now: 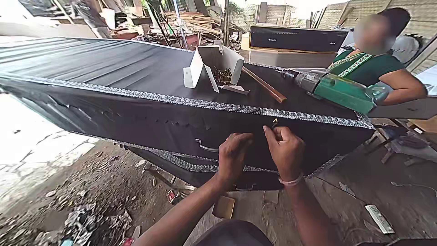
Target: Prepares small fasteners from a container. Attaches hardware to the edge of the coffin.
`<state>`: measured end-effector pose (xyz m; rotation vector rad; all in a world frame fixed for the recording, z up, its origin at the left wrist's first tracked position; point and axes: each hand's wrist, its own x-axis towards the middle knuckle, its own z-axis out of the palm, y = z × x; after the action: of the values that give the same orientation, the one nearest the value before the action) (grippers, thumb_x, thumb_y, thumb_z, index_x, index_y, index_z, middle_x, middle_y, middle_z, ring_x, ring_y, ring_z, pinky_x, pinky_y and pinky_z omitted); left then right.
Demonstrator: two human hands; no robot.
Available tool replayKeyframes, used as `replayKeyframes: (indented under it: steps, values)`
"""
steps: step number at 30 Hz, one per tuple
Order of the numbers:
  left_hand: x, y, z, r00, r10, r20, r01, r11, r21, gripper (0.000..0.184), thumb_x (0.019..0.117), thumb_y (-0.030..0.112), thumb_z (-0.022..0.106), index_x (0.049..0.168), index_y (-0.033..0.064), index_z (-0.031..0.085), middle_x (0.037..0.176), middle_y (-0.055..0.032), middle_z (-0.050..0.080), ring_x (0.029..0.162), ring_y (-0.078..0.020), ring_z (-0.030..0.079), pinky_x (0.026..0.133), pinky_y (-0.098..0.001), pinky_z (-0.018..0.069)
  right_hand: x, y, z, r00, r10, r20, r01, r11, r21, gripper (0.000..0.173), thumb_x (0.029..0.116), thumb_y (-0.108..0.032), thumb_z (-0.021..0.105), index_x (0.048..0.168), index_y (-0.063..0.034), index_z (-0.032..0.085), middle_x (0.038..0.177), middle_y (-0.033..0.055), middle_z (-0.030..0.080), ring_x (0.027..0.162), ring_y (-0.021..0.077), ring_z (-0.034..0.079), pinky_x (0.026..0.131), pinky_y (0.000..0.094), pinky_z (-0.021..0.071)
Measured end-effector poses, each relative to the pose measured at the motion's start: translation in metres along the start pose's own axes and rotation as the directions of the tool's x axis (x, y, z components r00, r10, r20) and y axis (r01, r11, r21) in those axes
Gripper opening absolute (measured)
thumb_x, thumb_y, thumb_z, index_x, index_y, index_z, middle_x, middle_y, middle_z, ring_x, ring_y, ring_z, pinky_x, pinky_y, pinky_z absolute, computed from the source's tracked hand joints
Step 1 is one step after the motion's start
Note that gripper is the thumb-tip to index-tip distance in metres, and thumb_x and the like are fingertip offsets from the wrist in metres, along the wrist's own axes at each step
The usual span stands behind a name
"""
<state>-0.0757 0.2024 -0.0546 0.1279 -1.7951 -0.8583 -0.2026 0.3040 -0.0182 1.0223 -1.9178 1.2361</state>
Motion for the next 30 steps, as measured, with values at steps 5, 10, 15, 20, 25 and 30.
replayKeyframes:
  steps: [5, 10, 15, 20, 25, 30]
  values:
    - [0.012, -0.006, -0.001, 0.993, 0.103, 0.051, -0.104, 0.995, 0.009, 0.015, 0.1002, 0.011, 0.064, 0.106, 0.004, 0.076, 0.107, -0.0088, 0.075, 0.104, -0.0161, 0.07, 0.093, -0.0331, 0.0579, 0.002, -0.004, -0.009, 0.983, 0.099, 0.153, -0.123, 0.98, 0.154, 0.022, 0.0912, -0.026, 0.071, 0.079, -0.0075, 0.072, 0.062, -0.0021, 0.063, 0.052, 0.0037, 0.056, 0.049, 0.0232, 0.0457]
    - [0.02, -0.01, 0.013, 0.986, 0.128, 0.11, -0.122, 0.991, -0.059, 0.017, 0.0998, 0.009, 0.065, 0.11, -0.0003, 0.075, 0.1, -0.0093, 0.076, 0.091, -0.011, 0.072, 0.084, -0.0257, 0.0606, 0.003, 0.005, -0.021, 0.931, 0.074, 0.357, -0.221, 0.894, 0.39, 0.018, 0.0975, -0.017, 0.066, 0.092, -0.0036, 0.076, 0.076, -0.0013, 0.072, 0.062, 0.0006, 0.065, 0.058, 0.0175, 0.056]
    - [0.021, -0.009, 0.028, 0.99, 0.065, 0.123, -0.048, 0.99, -0.136, 0.016, 0.0947, 0.008, 0.071, 0.107, -0.0026, 0.075, 0.098, -0.0091, 0.077, 0.09, -0.0096, 0.074, 0.083, -0.0247, 0.0614, 0.002, 0.011, -0.021, 0.946, 0.014, 0.323, -0.124, 0.938, 0.323, 0.02, 0.0991, -0.016, 0.063, 0.093, -0.0019, 0.076, 0.08, 0.0029, 0.073, 0.066, 0.0038, 0.067, 0.063, 0.0198, 0.0576]
    - [0.022, -0.013, 0.033, 0.995, 0.046, 0.088, -0.025, 0.974, -0.226, 0.014, 0.0904, 0.005, 0.076, 0.101, -0.0033, 0.076, 0.095, -0.0091, 0.077, 0.086, -0.0105, 0.074, 0.081, -0.0251, 0.0621, 0.005, 0.012, -0.024, 0.942, 0.031, 0.334, -0.129, 0.952, 0.278, 0.02, 0.0985, -0.017, 0.063, 0.093, -0.0031, 0.076, 0.079, 0.0026, 0.073, 0.065, 0.0035, 0.066, 0.063, 0.0193, 0.0567]
    - [0.021, -0.013, 0.033, 0.99, 0.102, 0.096, -0.079, 0.971, -0.224, 0.011, 0.0909, 0.007, 0.076, 0.097, -0.0017, 0.076, 0.093, -0.0101, 0.076, 0.086, -0.0119, 0.073, 0.081, -0.0259, 0.0609, 0.002, 0.01, -0.025, 0.946, 0.05, 0.321, -0.147, 0.947, 0.285, 0.019, 0.0987, -0.015, 0.063, 0.095, -0.0024, 0.077, 0.082, 0.0027, 0.075, 0.066, 0.003, 0.067, 0.064, 0.0187, 0.0572]
    - [0.023, -0.006, 0.029, 0.973, 0.186, 0.136, -0.178, 0.982, -0.068, 0.013, 0.0951, 0.012, 0.072, 0.099, 0.0, 0.074, 0.091, -0.0098, 0.074, 0.086, -0.0129, 0.071, 0.081, -0.0261, 0.0593, -0.003, 0.001, -0.026, 0.971, 0.035, 0.235, -0.077, 0.982, 0.171, 0.021, 0.0985, -0.016, 0.063, 0.095, -0.0039, 0.079, 0.088, 0.0062, 0.072, 0.08, 0.0084, 0.068, 0.075, 0.0219, 0.0562]
